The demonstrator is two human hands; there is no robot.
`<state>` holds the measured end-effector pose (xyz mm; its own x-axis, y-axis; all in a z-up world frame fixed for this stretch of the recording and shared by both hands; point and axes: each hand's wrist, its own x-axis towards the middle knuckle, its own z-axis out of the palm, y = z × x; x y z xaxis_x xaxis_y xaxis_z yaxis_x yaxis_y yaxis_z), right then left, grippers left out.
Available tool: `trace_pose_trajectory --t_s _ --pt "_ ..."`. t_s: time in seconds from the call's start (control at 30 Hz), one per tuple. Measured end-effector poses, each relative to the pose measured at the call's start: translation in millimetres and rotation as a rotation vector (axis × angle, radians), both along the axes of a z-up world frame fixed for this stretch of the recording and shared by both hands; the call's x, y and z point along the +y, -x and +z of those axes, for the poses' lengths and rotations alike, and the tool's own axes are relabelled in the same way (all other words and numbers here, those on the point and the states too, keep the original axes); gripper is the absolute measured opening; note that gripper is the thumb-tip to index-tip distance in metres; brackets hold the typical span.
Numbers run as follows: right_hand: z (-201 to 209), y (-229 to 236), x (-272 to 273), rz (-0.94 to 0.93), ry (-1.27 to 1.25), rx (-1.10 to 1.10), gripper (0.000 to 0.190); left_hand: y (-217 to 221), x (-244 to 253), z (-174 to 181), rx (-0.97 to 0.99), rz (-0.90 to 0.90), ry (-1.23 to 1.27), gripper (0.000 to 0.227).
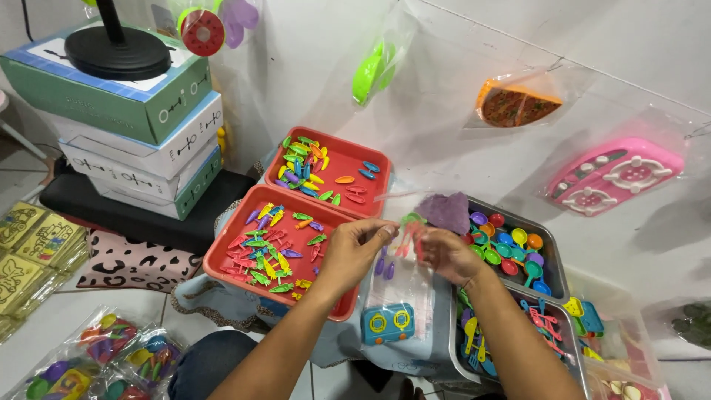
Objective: Sorting small plastic toy clips and placing them into small plastic bags, occasionally cleaning them with a cloth.
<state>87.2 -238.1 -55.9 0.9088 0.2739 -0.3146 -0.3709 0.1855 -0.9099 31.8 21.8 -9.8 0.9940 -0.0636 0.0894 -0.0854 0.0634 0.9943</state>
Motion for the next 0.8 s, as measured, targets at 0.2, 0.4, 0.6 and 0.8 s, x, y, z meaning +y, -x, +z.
trace_pose_trajectory --t_s 0.2,0.4,0.6,0.8 --pt "-2 3 0 0.051 0.094 0.095 0.007 2 2 4 0.013 -0.002 -0.018 0.015" --pt "8 0 -4 0.044 0.139 0.092 0.008 4 3 10 0.021 -0.006 -0.041 0.016" --pt "-1 2 4 0.074 0.291 0.097 0.009 6 1 3 0.046 -0.018 -0.07 0.017" --pt "17 3 7 -0.138 0.245 -0.155 0.016 7 5 12 0.009 0.001 -0.051 0.02"
